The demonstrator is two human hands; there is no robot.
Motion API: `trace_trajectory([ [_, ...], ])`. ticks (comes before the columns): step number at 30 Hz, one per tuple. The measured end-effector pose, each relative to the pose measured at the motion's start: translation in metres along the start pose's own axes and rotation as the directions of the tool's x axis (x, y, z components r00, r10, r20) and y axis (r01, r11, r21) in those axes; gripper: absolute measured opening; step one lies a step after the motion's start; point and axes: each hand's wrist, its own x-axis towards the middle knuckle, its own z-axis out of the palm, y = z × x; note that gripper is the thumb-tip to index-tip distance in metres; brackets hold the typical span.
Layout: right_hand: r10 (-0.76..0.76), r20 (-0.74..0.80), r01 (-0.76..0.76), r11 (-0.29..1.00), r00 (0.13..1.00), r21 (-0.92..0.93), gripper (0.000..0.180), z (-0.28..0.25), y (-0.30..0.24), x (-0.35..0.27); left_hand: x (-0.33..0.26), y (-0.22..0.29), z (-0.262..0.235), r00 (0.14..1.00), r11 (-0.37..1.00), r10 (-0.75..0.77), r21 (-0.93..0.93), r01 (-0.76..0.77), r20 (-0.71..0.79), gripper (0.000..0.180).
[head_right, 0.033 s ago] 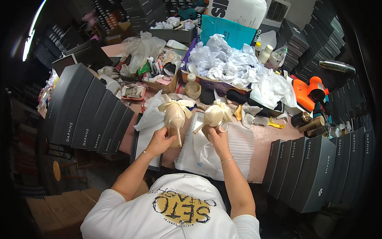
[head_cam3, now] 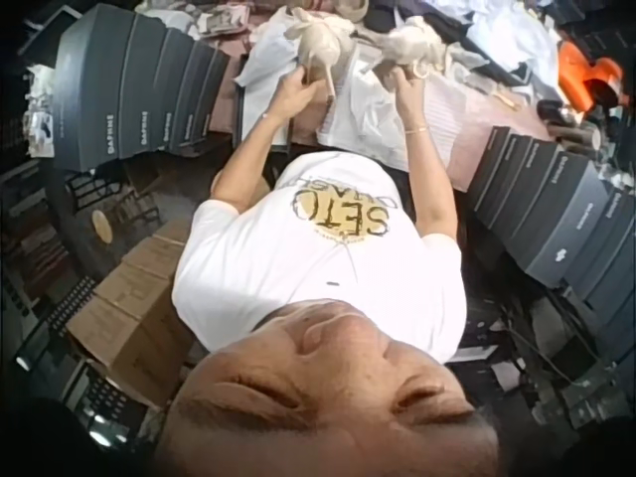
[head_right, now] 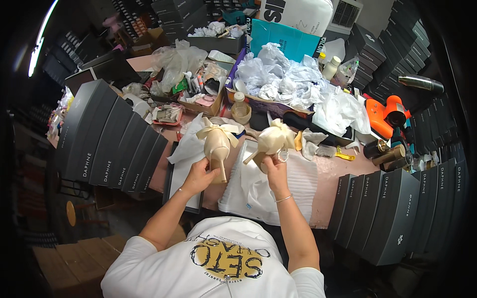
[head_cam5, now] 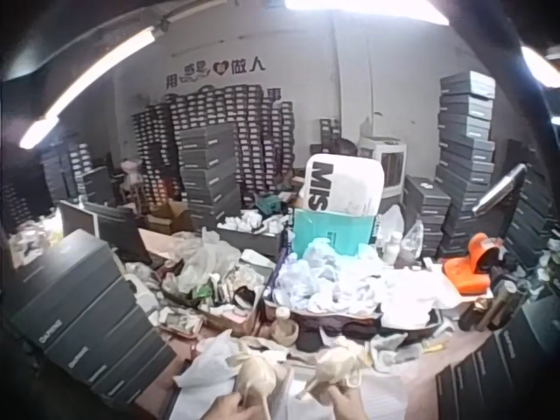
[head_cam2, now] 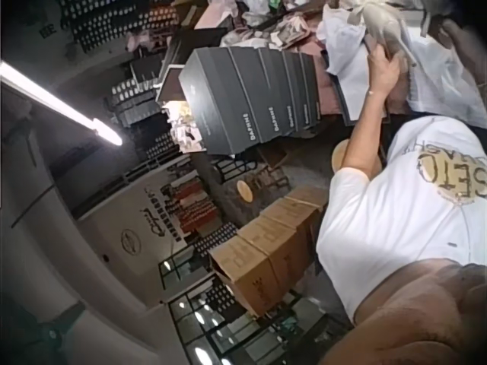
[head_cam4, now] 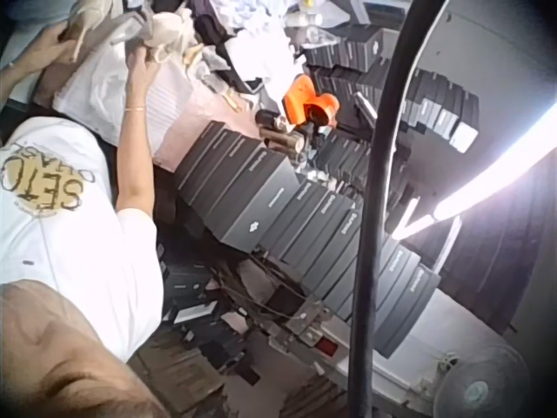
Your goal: Packing high-heeled shoes into boxes with protective tissue paper.
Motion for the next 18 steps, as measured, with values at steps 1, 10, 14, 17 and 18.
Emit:
trace_trajectory([
  [1,-0.129,-0.06,0.135,0.985,0.99,0.111,0.021,0.004,-0.008,0.009,0.002,-0.004,0.001,1.0,1.0,0.004,0.0,-0.004,-0.017,0.032],
  [10,0.324,0.263,-0.377,0.908,0.909,0.185,0.022,0.001,-0.07,-0.019,0.006,0.021,-0.013,0.848,0.541,-0.066,-0.695,0.474,0.527,0.028],
  [14,0.35,0.311,-0.427,0.876,0.884,0.226,0.024,0.004,-0.049,-0.043,-0.006,0.021,0.004,0.773,0.473,-0.036,-0.67,0.571,0.633,0.032],
  [17,0.393,0.278,-0.459,0.857,0.877,0.236,0.024,0.001,-0.047,-0.056,-0.012,0.024,0.011,0.771,0.454,-0.058,-0.671,0.586,0.634,0.031],
  [18,0.391,0.28,-0.458,0.856,0.877,0.239,0.024,0.0,-0.046,-0.058,-0.012,0.024,0.011,0.765,0.455,-0.061,-0.664,0.593,0.641,0.032],
])
